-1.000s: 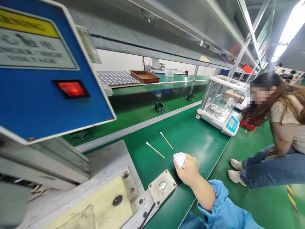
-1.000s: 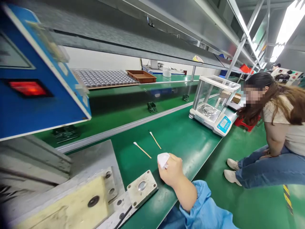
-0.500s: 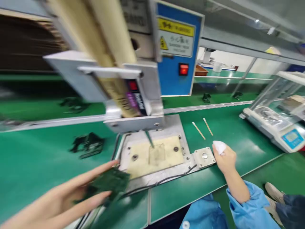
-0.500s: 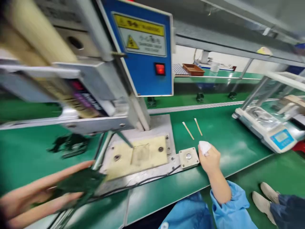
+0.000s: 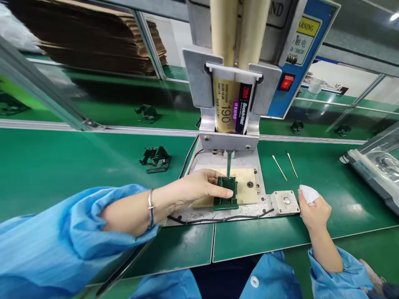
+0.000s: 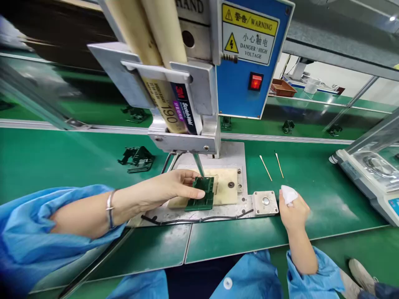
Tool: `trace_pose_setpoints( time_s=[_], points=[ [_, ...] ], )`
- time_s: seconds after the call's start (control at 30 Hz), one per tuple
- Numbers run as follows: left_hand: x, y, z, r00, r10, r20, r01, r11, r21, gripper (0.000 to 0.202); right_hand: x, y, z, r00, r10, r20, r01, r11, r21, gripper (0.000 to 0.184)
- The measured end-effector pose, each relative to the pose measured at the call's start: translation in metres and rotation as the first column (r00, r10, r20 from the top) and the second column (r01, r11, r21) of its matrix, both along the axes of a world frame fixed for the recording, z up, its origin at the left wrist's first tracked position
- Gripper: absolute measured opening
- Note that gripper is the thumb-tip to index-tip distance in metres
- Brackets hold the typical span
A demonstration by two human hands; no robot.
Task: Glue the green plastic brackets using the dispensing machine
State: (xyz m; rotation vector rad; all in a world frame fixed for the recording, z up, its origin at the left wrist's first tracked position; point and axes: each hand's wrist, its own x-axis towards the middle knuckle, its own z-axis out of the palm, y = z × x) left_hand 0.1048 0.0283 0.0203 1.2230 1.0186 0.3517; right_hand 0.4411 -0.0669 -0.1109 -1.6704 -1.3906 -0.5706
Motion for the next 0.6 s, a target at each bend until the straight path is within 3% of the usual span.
trace_pose_setpoints(
  time_s=[0.07, 0.23, 0.37, 0.47, 0.53, 0.6],
  points=[
    [0.002, 0.006, -0.005, 1.0, 0.009, 0.023, -0.009, 1.0, 0.021, 0.049, 0.0, 0.0, 0.0, 1.0, -0.007, -0.017, 0.007, 1.0, -0.009, 0.034],
    [-0.002, 0.01, -0.027, 0.999, -0.028, 0.017, 0.022, 0.958, 0.287, 0.06, 0.0, 0.0, 0.001, 1.0, 0.008, 0.017, -0.008, 1.0, 0.012, 0.031],
    [-0.009, 0.008, -0.035, 0.969, -0.009, -0.248, 0.146, 0.829, 0.539, 0.064, 0.002, 0.0, 0.002, 1.0, 0.002, -0.005, -0.002, 1.0, 0.028, 0.034],
    [-0.016, 0.004, -0.031, 0.909, 0.05, -0.414, 0.265, 0.697, 0.666, 0.085, 0.001, -0.004, 0.004, 0.991, -0.031, -0.131, 0.029, 0.999, -0.013, 0.038],
    [-0.026, -0.001, -0.024, 0.895, 0.124, -0.429, 0.268, 0.619, 0.738, 0.098, -0.001, -0.006, 0.008, 0.959, -0.031, -0.283, 0.01, 0.997, -0.075, 0.042],
    [-0.041, -0.009, -0.016, 0.882, 0.258, -0.394, 0.189, 0.571, 0.799, 0.093, -0.006, -0.007, 0.015, 0.891, -0.03, -0.453, -0.056, 0.983, -0.175, 0.049]
  ],
)
